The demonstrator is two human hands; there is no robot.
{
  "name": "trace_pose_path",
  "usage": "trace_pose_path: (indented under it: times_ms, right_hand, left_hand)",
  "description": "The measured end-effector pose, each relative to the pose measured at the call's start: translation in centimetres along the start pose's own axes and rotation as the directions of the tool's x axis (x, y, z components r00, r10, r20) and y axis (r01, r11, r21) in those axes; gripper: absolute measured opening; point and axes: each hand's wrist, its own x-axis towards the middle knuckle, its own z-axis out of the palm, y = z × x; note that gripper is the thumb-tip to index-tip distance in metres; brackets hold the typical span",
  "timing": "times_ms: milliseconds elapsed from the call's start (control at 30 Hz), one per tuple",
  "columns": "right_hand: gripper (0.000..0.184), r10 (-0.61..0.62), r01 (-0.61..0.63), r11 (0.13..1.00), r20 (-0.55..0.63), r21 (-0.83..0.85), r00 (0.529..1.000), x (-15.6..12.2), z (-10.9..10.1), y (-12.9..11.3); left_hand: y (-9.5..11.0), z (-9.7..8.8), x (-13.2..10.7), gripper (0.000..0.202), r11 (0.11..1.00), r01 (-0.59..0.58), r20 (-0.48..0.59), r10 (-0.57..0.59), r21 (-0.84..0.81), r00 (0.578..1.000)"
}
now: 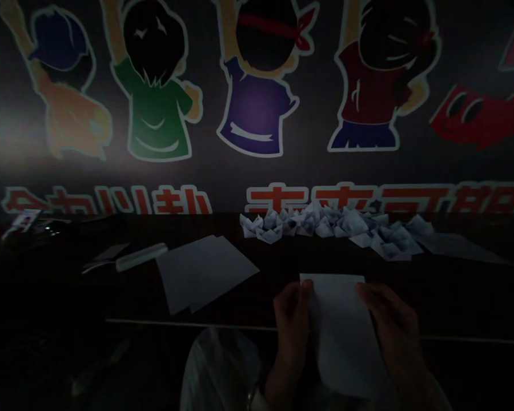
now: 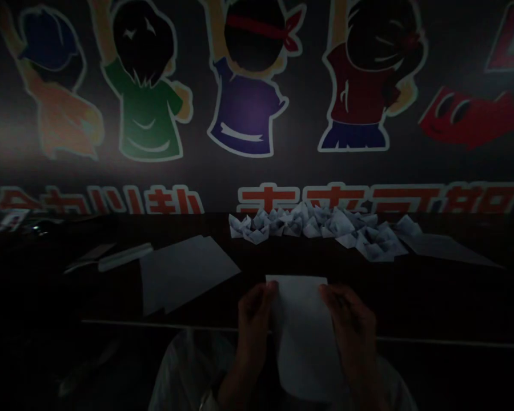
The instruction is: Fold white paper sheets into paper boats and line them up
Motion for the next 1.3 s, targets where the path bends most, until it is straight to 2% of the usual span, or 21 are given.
trace_pose_path:
  times_ms: [100,200,300,367,433,500,600,733,833,967,1100,1233,1300]
  right_hand:
    - [0.027,-0.031,0.038,0.997,0.099,-0.068,0.995,0.7,-0.5,0.8]
    - [0.030,-0.105,0.148,0.970,0.219,-0.191,0.970,1.1,-0.6,0.7]
    - [0.040,-0.188,0.301,0.913,0.367,-0.277,0.911,0.5,0.0,-0.5]
    - [0.024,-0.188,0.345,0.902,0.483,-0.260,0.855,-0.3,0.5,-1.3]
    - [0.017,-0.176,0.352,0.913,0.579,-0.206,0.796,-1.0,0.9,-1.8]
    - [0.023,-0.181,0.336,0.930,0.605,-0.153,0.775,-1.5,1.0,-1.9]
    - [0.024,-0.205,0.315,0.941,0.530,-0.125,0.823,-1.4,0.7,-1.5]
    - [0.020,-0.218,0.313,0.933,0.414,-0.177,0.884,0.2,-0.4,-0.6]
    - [0.020,-0.201,0.289,0.941,0.400,-0.174,0.894,1.5,-1.0,-0.4]
    - [0.022,-0.166,0.229,0.960,0.334,-0.162,0.928,2.0,-1.1,-0.7]
    - [0.020,-0.117,0.170,0.973,0.309,-0.153,0.944,2.0,-1.1,-1.1]
    - [0.027,-0.011,0.054,0.988,0.291,-0.141,0.957,2.7,-1.5,-0.8]
    - [0.033,0.058,-0.022,0.990,0.264,-0.141,0.963,3.4,-1.7,-0.4]
  left_hand:
    - [0.5,-0.7,0.7,0.043,0.995,-0.041,0.060,0.036,0.093,0.998]
    - [0.8,-1.5,0.8,0.038,0.958,-0.142,0.152,0.107,0.248,0.983]
    - [0.7,-2.0,0.2,0.027,0.881,-0.267,0.332,0.135,0.392,0.934]
    - [0.4,-2.1,-0.3,0.023,0.820,-0.336,0.419,0.130,0.464,0.898]
    - [0.2,-2.2,-0.9,0.023,0.775,-0.371,0.454,0.123,0.511,0.883]
    - [0.2,-2.4,-1.2,0.024,0.758,-0.374,0.455,0.116,0.534,0.883]
    - [0.4,-2.8,-1.5,0.025,0.765,-0.346,0.442,0.091,0.543,0.892]
    - [0.8,-3.8,-1.5,0.029,0.777,-0.300,0.412,0.058,0.553,0.909]
    - [0.9,-4.7,-1.3,0.031,0.787,-0.248,0.377,0.021,0.564,0.926]
    - [0.7,-5.9,-0.9,0.029,0.823,-0.234,0.314,0.072,0.518,0.947]
    - [1.3,-6.6,-0.9,0.029,0.836,-0.243,0.365,0.055,0.492,0.929]
    - [2.1,-6.8,-0.8,0.033,0.889,-0.178,0.434,-0.025,0.422,0.901]
    - [2.2,-7.0,-0.3,0.034,0.921,-0.151,0.384,0.002,0.358,0.923]
